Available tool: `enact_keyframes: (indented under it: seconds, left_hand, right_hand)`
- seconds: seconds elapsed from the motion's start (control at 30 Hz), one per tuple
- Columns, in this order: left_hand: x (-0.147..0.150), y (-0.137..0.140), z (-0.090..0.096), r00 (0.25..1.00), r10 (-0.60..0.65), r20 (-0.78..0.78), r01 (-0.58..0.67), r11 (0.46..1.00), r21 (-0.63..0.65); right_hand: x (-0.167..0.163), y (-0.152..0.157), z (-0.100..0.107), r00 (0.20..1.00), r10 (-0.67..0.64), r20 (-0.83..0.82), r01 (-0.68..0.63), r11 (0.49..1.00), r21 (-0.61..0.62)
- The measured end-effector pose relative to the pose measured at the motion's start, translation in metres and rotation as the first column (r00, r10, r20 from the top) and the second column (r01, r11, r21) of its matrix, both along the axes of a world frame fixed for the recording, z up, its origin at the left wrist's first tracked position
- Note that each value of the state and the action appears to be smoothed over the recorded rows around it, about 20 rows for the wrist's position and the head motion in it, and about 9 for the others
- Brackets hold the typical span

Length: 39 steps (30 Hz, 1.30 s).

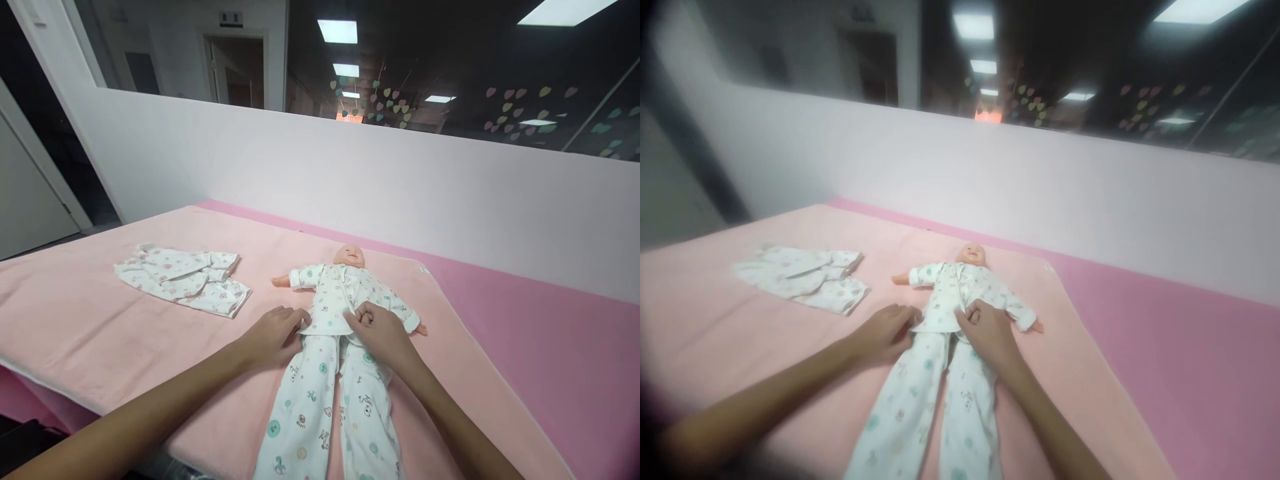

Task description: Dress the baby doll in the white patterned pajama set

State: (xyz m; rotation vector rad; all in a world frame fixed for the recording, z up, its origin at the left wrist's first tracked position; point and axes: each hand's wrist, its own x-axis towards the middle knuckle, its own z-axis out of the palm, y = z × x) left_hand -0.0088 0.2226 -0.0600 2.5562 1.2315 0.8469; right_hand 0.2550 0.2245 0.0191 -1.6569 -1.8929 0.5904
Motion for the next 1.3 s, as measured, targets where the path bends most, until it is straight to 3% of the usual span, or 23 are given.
enact_keyframes:
  seconds: [0.2,0.33,0.47,0.63,0.83,1.03,1.13,1.3]
  left_hand:
    - [0.015,0.01,0.04,0.987,-0.041,0.158,0.04,0.999,0.009]
    - [0.046,0.034,0.065,0.979,-0.011,0.205,0.025,0.998,-0.065]
    - [0.072,0.059,0.076,0.98,0.019,0.198,0.02,0.981,-0.191]
    - [0.074,0.068,0.084,0.983,0.042,0.18,0.03,0.926,-0.376]
    - [0.071,0.067,0.095,0.994,0.002,0.106,0.043,0.908,-0.417]
    - [0.067,0.073,0.106,0.998,-0.056,0.011,0.055,0.905,-0.421]
    - [0.068,0.082,0.108,0.997,0.061,-0.056,-0.078,0.91,-0.408]
    - [0.086,0.109,0.107,0.954,0.216,-0.21,-0.27,0.921,-0.279]
  right_hand:
    - [0.018,-0.006,-0.006,0.991,0.087,0.102,-0.107,0.972,0.21]
    - [0.02,-0.01,-0.008,0.94,0.187,0.286,-0.259,0.936,0.238]
    - [0.017,-0.013,-0.017,0.902,0.137,0.409,-0.277,0.911,0.306]
    - [0.023,-0.016,-0.016,0.915,0.129,0.382,-0.276,0.891,0.361]
    - [0.027,-0.013,-0.007,0.924,0.143,0.355,-0.261,0.914,0.311]
    - [0.013,0.001,0.008,0.843,0.153,0.516,-0.302,0.928,0.218]
    - [0.008,0.007,0.015,0.82,0.176,0.545,-0.288,0.949,0.127]
    - [0.008,0.015,0.013,0.843,0.235,0.484,-0.294,0.955,0.049]
